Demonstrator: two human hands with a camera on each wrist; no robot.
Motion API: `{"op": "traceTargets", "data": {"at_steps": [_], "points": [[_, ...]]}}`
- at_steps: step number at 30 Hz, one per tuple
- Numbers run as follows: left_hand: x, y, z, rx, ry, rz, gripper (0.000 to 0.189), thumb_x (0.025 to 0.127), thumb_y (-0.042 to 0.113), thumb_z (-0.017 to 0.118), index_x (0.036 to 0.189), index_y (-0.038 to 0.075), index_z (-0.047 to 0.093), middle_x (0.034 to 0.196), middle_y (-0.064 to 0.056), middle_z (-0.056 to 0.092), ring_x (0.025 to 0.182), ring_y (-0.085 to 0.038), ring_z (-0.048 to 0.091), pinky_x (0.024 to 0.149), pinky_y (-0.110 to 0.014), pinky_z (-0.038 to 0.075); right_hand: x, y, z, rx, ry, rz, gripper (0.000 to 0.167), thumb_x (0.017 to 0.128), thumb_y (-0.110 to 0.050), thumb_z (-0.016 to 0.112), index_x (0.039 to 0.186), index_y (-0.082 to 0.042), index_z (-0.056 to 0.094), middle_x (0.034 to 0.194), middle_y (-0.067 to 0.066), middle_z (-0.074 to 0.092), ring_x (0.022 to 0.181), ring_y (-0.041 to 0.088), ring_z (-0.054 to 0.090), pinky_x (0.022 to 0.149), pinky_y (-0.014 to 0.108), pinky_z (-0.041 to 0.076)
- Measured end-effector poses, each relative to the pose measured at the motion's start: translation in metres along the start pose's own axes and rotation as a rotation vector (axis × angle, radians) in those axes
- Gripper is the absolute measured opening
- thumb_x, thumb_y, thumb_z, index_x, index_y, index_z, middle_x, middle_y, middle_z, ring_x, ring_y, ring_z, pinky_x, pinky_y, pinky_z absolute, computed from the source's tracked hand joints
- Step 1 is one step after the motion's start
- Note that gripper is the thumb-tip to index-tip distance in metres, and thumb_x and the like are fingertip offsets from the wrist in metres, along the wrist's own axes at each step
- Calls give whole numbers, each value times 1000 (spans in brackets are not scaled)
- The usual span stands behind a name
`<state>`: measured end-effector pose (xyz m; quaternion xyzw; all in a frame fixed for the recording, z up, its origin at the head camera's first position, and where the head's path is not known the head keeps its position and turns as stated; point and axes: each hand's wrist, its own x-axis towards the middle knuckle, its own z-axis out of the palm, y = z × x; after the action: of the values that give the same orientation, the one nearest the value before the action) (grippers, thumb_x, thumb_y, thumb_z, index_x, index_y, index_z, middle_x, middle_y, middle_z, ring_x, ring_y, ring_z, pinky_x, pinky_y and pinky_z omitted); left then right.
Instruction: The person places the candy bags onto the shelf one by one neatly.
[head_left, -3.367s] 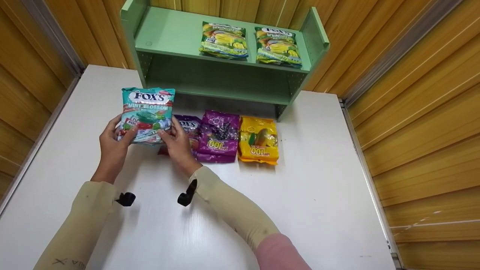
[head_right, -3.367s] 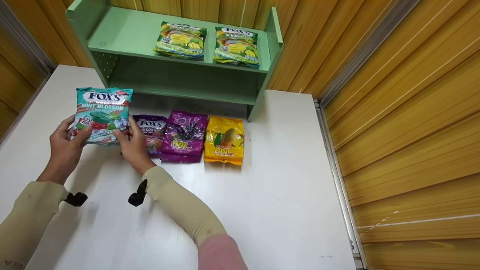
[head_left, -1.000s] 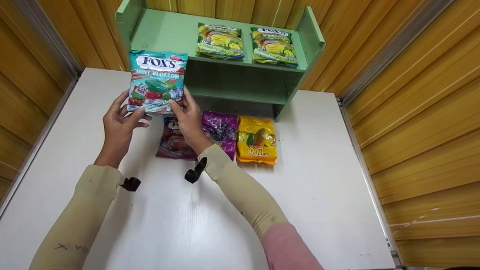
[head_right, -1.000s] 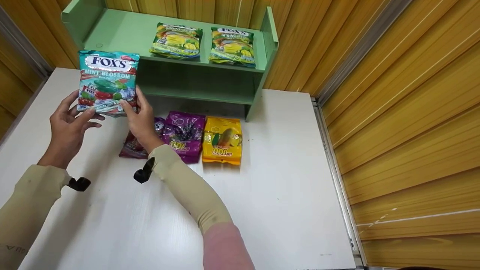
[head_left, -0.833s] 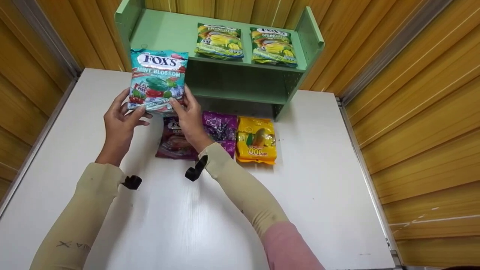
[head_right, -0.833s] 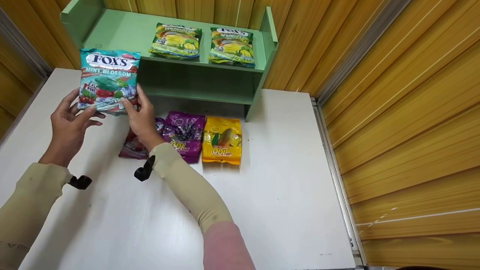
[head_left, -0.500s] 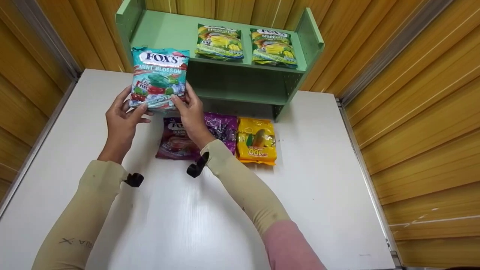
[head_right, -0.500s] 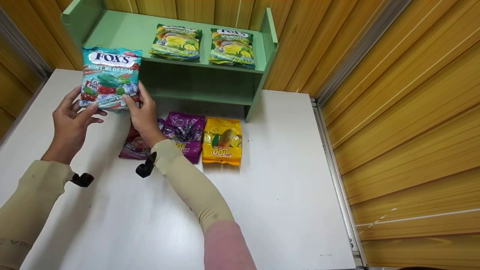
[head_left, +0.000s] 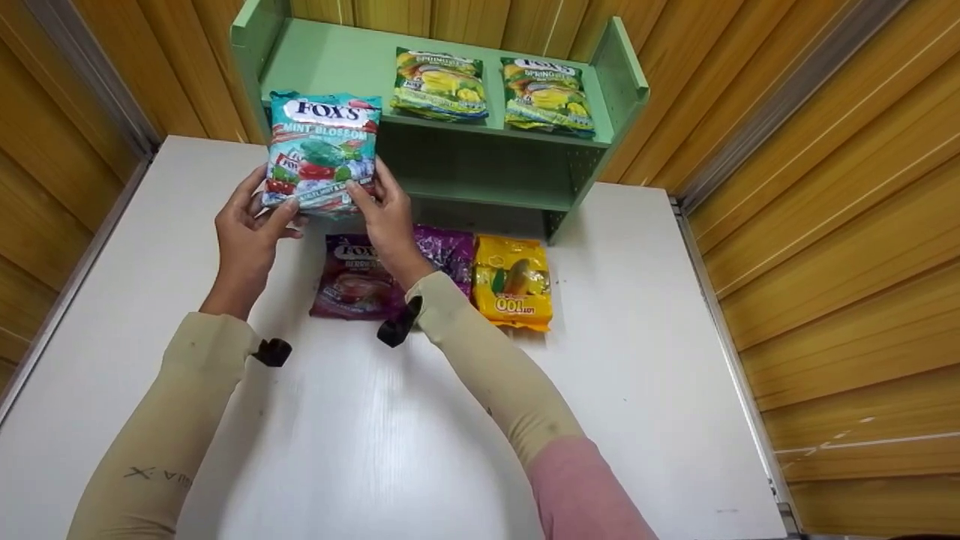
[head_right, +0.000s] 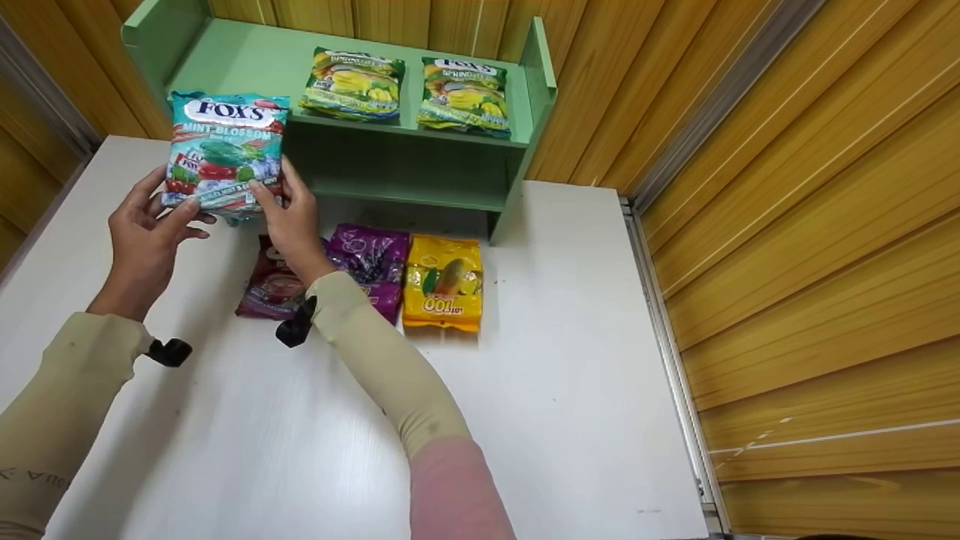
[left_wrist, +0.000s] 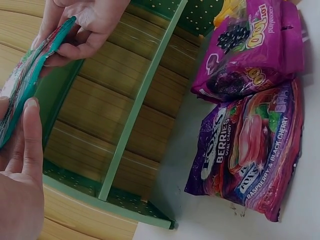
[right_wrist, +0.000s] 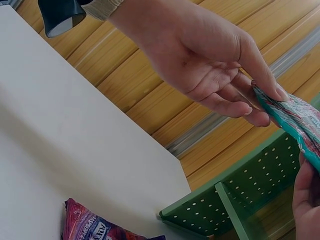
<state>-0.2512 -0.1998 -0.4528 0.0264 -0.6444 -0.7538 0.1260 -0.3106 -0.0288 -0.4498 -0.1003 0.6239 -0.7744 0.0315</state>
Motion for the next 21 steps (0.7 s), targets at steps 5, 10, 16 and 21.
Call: {"op": "traceTargets", "data": {"at_steps": [5,10,16,21], "points": [[4,-3,2,16,7,5,69,85,24,72,147,27,40,145,-7,51,97,-14,68,72,-20,58,3,-2,-3,-30,16,13,60,97,-17,59,151,-15,33,148,7,47,124,15,56,95,22,51],[6,-4,6,1,10,25,69,85,21,72,147,24,41,144,-9,52,90,-14,69,71,-20,59,5,-5,-7,-45,10,22,60,97,-20,59,151,-17,35,141,6,55,106,11,63,81,26,57],[8,-2,8,-21,21,10,69,84,22,73,146,25,42,142,-8,54,86,-15,68,72,-22,59,5,-10,-11,-86,-30,31,59,98,-26,57,151,-24,33,121,6,65,61,13,64,51,29,53],[9,-2,9,-28,31,11,68,84,22,73,145,25,43,139,-9,56,85,-15,68,72,-22,59,5,-15,-11,-77,-64,35,61,97,-29,56,152,-29,30,113,7,66,46,18,60,45,30,51]]}}
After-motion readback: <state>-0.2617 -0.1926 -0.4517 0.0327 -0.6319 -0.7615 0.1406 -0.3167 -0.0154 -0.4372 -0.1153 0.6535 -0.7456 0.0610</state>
